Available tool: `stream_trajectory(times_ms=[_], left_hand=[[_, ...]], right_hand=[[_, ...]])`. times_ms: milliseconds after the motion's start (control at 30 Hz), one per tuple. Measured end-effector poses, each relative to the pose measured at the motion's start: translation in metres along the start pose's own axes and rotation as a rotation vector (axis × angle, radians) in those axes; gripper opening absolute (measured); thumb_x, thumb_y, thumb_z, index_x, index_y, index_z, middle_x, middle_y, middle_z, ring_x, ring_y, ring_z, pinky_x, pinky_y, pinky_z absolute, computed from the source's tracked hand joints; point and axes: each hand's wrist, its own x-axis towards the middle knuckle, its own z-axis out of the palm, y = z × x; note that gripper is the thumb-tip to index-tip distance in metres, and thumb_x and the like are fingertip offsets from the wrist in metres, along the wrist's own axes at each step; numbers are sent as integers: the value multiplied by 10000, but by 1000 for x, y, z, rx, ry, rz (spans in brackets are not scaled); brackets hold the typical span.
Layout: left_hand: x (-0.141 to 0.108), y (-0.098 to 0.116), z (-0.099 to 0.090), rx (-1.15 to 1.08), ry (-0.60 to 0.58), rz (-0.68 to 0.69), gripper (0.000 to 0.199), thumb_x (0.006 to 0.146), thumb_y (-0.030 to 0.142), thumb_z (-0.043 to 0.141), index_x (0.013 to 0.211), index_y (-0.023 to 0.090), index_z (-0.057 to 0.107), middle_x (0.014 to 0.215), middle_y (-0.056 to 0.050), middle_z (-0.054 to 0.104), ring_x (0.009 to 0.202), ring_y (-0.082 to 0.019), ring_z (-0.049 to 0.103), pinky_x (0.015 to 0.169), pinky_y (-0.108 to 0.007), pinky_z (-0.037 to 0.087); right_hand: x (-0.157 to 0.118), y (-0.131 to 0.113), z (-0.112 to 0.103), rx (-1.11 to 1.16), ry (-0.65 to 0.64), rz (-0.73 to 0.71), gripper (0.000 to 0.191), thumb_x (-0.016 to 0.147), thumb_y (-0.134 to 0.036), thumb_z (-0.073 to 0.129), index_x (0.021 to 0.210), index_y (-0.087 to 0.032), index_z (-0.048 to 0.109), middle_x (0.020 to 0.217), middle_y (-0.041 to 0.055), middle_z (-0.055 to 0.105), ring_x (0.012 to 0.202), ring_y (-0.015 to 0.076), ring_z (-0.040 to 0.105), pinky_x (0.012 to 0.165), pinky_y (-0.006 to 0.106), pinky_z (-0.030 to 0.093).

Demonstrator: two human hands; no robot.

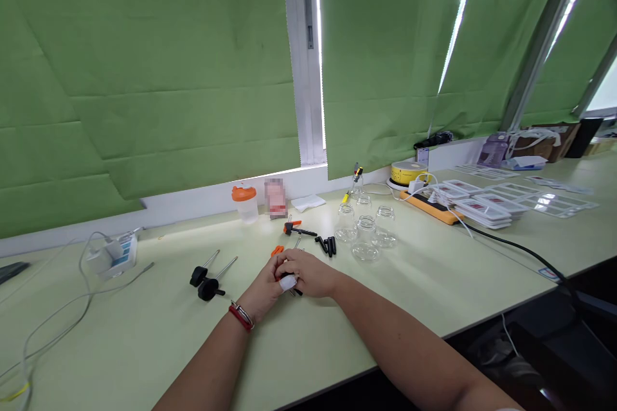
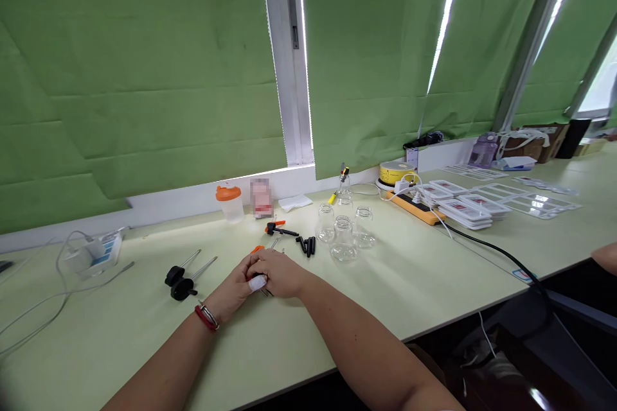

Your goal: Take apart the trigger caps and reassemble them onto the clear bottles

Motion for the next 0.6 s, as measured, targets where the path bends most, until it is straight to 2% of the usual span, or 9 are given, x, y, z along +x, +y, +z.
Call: stream_trajectory(times_ms=[67, 133, 233, 300, 367, 433, 600], left_hand=[[0, 0, 2, 30, 30, -26, 479, 710, 250, 727, 1164, 215, 578, 1056, -73, 630, 902, -187, 588, 774, -295, 470], [0, 0, 1, 85, 86, -80, 432, 753, 313, 687, 1155, 212, 566, 937, -45, 628, 742, -152, 571, 628, -256, 455], [1, -2, -4, 138, 174, -135, 438, 775, 369, 656, 1157, 191, 537, 822, -21, 605, 655, -136, 536, 552, -241, 427], [3, -3, -7, 134, 215, -131, 466, 776, 377, 649, 1174, 173, 518, 806, -26, 608, 679, -148, 548, 557, -246, 433], [5, -4, -10, 111, 251, -112, 471, 772, 373, 649, 1174, 165, 518, 801, -30, 617, 687, -153, 560, 556, -245, 431], [7, -5, -11, 65, 299, -100, 445, 758, 355, 663, 1141, 166, 538, 790, -24, 621, 670, -147, 571, 548, -238, 420], [10, -7, -16, -89, 358, -91, 385, 744, 343, 677, 1065, 172, 553, 804, -18, 635, 671, -142, 600, 556, -238, 428]], right_hand=[[-1, 3, 0, 76, 7, 1, 252, 721, -99, 663, 950, -202, 684, 1105, 59, 581, 1035, 193, 536, 911, 329, 427], [-2, 11, -2, 175, 66, 50, 308, 680, -150, 728, 978, -206, 677, 1117, 55, 565, 968, 172, 556, 855, 298, 454], [-6, 29, -7, 208, 297, 272, 251, 755, -188, 654, 1006, -187, 657, 1003, 45, 599, 770, 133, 563, 725, 275, 474], [-10, 42, -12, 104, 427, 484, 216, 860, -190, 507, 1026, -167, 643, 942, 51, 625, 766, 140, 576, 723, 276, 470], [-13, 51, -16, -106, 371, 634, 261, 902, -167, 427, 1045, -162, 644, 989, 69, 633, 852, 152, 589, 759, 270, 455], [-14, 55, -17, -266, 246, 688, 260, 895, -148, 446, 1028, -168, 668, 1048, 81, 630, 910, 169, 589, 776, 269, 439], [-10, 54, -8, -353, 74, 615, 188, 851, -157, 548, 876, -200, 728, 1002, 69, 649, 992, 207, 564, 850, 287, 397]])
